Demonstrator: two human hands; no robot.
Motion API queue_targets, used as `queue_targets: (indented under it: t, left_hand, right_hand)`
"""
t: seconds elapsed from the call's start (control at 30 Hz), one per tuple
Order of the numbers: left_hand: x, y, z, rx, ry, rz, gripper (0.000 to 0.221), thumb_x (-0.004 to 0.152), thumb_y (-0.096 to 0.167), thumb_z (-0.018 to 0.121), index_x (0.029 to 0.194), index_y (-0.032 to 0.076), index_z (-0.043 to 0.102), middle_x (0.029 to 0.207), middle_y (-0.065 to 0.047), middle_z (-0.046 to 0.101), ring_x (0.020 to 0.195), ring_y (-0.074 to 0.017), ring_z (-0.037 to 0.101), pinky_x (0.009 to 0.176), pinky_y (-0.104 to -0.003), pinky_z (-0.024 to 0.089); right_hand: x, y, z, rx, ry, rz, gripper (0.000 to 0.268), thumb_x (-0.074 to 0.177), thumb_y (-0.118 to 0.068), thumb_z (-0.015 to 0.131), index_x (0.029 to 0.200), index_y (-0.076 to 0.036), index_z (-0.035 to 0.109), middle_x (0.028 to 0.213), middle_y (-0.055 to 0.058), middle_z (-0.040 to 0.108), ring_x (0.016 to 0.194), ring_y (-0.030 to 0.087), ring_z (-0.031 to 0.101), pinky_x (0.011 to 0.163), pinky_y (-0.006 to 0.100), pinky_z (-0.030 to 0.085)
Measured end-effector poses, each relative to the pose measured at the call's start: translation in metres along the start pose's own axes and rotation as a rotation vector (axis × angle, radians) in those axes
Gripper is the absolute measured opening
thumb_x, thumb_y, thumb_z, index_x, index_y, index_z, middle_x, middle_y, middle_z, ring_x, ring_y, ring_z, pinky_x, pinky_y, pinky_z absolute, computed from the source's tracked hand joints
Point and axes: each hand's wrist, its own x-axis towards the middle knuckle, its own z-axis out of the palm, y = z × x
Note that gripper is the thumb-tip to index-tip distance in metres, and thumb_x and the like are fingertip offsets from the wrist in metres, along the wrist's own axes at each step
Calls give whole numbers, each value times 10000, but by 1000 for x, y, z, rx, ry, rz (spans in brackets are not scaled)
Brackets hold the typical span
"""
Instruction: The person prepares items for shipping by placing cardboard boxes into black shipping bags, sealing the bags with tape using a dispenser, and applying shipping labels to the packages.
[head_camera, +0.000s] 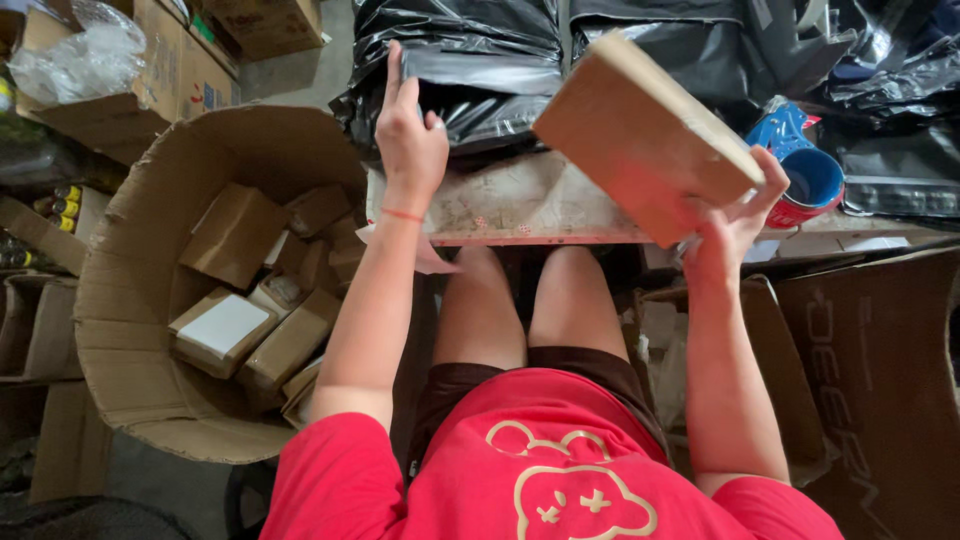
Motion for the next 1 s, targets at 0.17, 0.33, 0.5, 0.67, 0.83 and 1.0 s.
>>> queue_targets:
  t: [0.17, 0.33, 0.5, 0.67, 0.83, 1.0]
  left_hand:
    - [-37, 24, -37, -111, -9, -13, 581, 804, -91, 718, 1356, -95, 534, 1633, -259, 337, 1438, -443, 463, 1105, -403, 505]
    - [-100, 25, -32, 3, -120, -129, 684, 769, 34, 797, 1375, -98, 510, 1355, -334, 552, 1200, -503, 575, 1031, -502, 478]
    - [-151, 19, -21, -75, -266, -14, 745, 806, -4, 714, 1474, -137, 414, 1321, -338, 575, 1196, -511, 579, 1011, -521, 485]
    - [-130, 19, -55, -65, -204, 126, 750, 826, -91, 571, 1545, -90, 358, 1478, -340, 505, 1291, -526, 566, 1069, -497, 507]
    - [-119, 40, -76, -133, -384, 63, 792, 779, -53, 669, 1515, 1, 381, 1579, -321, 444, 1216, -495, 578, 970, -480, 515]
    - [-126, 63, -68, -220, -388, -83, 1032, 672, 5, 840, 1564, -13, 322, 1441, -276, 525, 1288, -490, 545, 1053, -482, 493]
  right_hand:
    - [-12, -20, -2, 412, 45, 250, 680, 923, -510, 691, 1421, -126, 432, 1439, 39, 508, 1397, 237, 494, 1195, 436, 436]
    - [-23, -53, 25, 552, -53, 433, 865, 899, -615, 575, 1593, -126, 405, 1560, 73, 536, 1455, 276, 517, 1181, 453, 479]
    - [-23, 2, 1, 500, -80, 681, 782, 905, -518, 606, 1494, -17, 496, 1382, 154, 635, 1213, 298, 643, 987, 427, 550]
    - [-29, 27, -19, 322, -161, 874, 633, 966, -424, 628, 1434, -13, 514, 1268, 154, 639, 1118, 279, 643, 923, 422, 539]
    - [-19, -4, 16, 244, -145, 935, 606, 898, -394, 628, 1380, -33, 561, 1273, 143, 666, 1139, 252, 664, 981, 390, 542]
    - [-20, -49, 57, 146, -159, 340, 680, 842, -247, 755, 1373, -89, 362, 1349, 129, 531, 1267, 239, 567, 1084, 422, 515]
